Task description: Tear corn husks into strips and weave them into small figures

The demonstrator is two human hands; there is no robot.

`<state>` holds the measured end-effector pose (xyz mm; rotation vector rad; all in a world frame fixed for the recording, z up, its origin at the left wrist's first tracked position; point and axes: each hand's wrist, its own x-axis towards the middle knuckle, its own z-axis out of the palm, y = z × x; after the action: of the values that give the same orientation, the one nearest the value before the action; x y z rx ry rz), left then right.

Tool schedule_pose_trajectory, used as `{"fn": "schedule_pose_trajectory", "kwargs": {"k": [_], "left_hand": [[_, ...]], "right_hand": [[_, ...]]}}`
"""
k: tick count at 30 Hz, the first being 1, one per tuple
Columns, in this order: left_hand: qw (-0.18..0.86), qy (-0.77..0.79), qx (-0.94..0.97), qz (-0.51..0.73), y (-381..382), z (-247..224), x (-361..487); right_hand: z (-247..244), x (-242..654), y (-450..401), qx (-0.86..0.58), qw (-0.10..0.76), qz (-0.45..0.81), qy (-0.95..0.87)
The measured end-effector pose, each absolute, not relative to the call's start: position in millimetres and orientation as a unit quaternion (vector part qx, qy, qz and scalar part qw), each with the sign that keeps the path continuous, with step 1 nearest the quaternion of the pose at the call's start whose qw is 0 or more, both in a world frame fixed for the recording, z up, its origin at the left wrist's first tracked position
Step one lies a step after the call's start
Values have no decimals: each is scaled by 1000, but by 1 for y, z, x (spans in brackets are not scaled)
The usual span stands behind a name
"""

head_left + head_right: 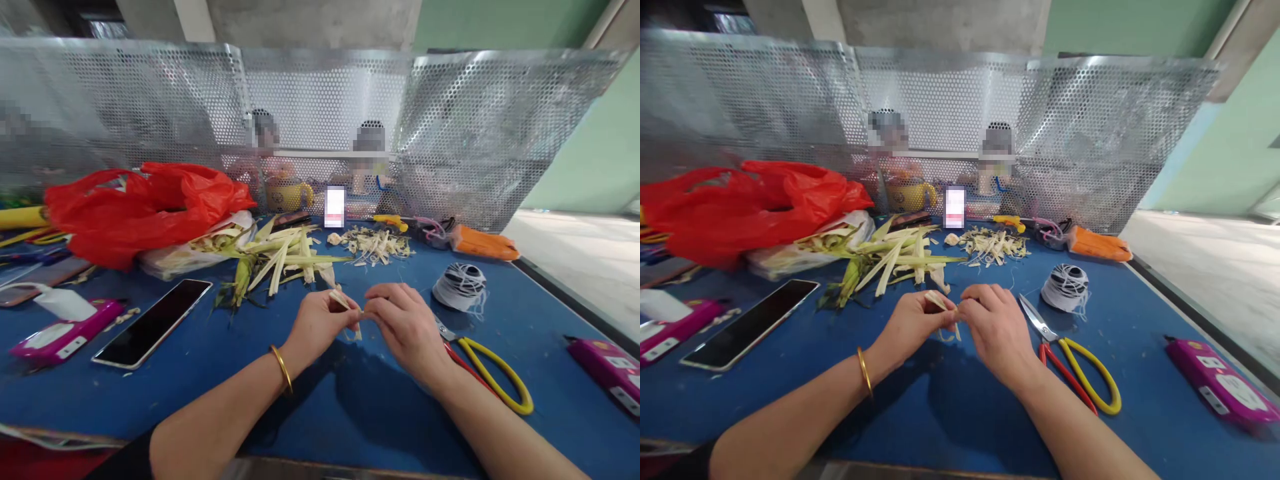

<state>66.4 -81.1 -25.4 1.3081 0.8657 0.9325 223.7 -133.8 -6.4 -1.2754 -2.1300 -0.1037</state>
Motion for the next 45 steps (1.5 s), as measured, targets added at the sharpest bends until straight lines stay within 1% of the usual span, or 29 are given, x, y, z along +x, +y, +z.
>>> {"fn": "schedule_pose_trajectory", "kwargs": {"k": [2,4,5,7,9,10,12,15,20,22,25,27,29,31,34,37,40,42,43,45], "left_hand": [[628,359,584,370,-84,-26,66],[642,347,595,338,-86,-26,66],[651,340,599,320,-87,-25,66],[679,319,598,284,-88,-24,65],[711,295,583,261,-89,-22,64],[724,284,573,259,-90,-21,64],[740,271,552,274,-90,-20,64],[746,281,517,313,-89,-20,63],[747,333,423,389,-81,-26,64],[744,346,393,416,-77,-27,64],[729,363,374,444,-75,-29,66],[720,365,385,447,-77,-29,68],[712,363,406,443,-80,-28,69],[705,364,422,440,-83,-28,71],[685,372,443,443,-86,-27,73],[655,380,480,442,-87,-28,75],[614,383,536,434,-86,-30,74],[549,397,593,435,-84,-32,71],[496,408,629,438,-84,-32,69],[356,418,715,433,-84,-31,63]], "right_hand": [[-5,226,-132,-490,321,2,-810],[-6,229,-128,-517,318,77,-791],[-6,231,-127,-535,320,134,-770],[-8,235,-123,-556,326,287,-708],[-9,239,-121,-545,339,438,-629],[-9,240,-120,-535,350,491,-591],[-9,239,-119,-527,376,540,-538],[-11,234,-119,-536,389,530,-530],[-13,232,-122,-545,374,446,-603],[-11,232,-124,-544,372,361,-660],[-7,230,-129,-512,385,193,-743],[-7,228,-131,-467,391,155,-778],[-10,226,-131,-443,385,184,-789],[-15,224,-132,-450,378,209,-782],[-18,221,-133,-456,367,192,-788],[-17,217,-136,-429,361,167,-811],[-16,216,-137,-415,384,201,-800],[-15,217,-134,-422,425,250,-761],[-15,219,-132,-430,446,272,-737],[-14,221,-128,-448,478,303,-692]]}}
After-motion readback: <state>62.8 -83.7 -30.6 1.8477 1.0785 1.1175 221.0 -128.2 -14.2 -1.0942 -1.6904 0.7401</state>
